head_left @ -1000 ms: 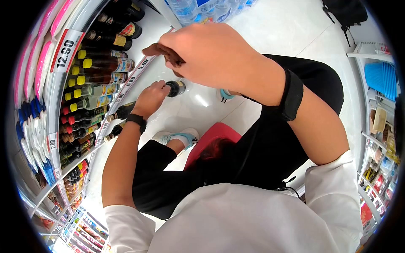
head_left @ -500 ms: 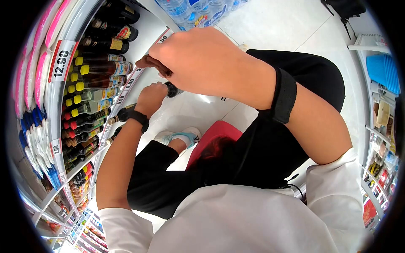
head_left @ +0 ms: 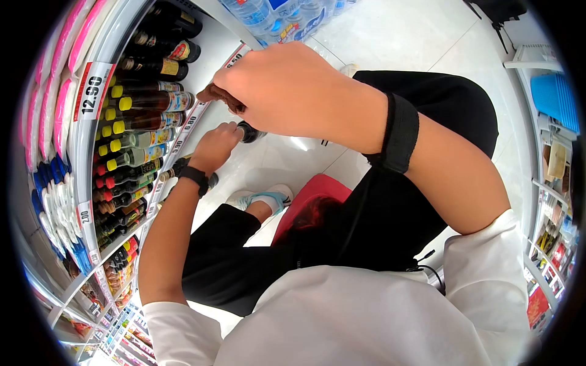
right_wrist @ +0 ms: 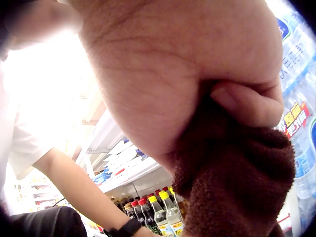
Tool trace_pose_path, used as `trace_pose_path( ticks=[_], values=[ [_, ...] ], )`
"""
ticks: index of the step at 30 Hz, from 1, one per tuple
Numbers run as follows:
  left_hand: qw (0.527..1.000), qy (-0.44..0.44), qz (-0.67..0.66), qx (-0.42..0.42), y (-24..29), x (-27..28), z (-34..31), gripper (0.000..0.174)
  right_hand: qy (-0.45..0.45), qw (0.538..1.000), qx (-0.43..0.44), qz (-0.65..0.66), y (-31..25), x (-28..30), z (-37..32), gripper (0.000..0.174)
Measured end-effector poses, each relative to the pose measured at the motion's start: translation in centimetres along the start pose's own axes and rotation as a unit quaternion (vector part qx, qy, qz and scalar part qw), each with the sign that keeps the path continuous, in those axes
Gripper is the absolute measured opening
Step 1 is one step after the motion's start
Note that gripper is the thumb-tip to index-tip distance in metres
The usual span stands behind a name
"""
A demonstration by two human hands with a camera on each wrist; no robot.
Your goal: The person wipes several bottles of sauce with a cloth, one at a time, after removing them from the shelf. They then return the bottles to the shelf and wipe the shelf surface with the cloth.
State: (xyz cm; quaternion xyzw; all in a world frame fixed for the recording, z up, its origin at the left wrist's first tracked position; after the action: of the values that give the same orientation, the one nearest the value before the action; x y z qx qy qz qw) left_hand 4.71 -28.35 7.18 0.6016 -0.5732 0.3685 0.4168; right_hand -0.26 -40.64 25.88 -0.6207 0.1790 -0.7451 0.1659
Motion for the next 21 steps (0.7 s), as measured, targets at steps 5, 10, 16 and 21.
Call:
trace_pose_path(
  ticks=[5, 10, 16, 21],
  values=[
    [0.988, -0.005, -0.117, 0.099, -1.2, -0.5, -1.1, 0.009, -0.029, 0.999, -0.002, 0.025, -0.3, -0.5, 0.2, 0.01],
    [0.973, -0.02, -0.167, 0.16, -2.5, -2.2, -2.0, 0.021, -0.046, 0.998, -0.007, 0.043, -0.2, -1.9, 0.1, 0.014],
    [0.95, -0.011, -0.198, 0.24, -3.3, -2.6, -2.4, 0.028, -0.109, 0.991, -0.019, 0.073, 0.3, -5.2, -0.5, 0.01],
    [0.919, 0.067, -0.275, 0.274, -3.8, -3.3, -4.3, 0.029, -0.237, 0.934, -0.167, 0.208, 2.9, -13.8, -2.0, 0.023]
  ],
)
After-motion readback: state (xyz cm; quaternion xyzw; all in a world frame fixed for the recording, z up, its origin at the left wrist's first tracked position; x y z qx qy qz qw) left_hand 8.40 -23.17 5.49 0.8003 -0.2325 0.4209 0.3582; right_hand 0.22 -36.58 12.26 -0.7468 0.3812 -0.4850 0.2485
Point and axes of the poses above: each hand's wrist, its own z-axis towards the middle knuckle, its own x-axis out of the back of the hand, y = z × x, the point moved 10 cm from there along z, towards the middle knuckle, and after that the axes turned 2 degrees about -y, right-handed, at the moved point
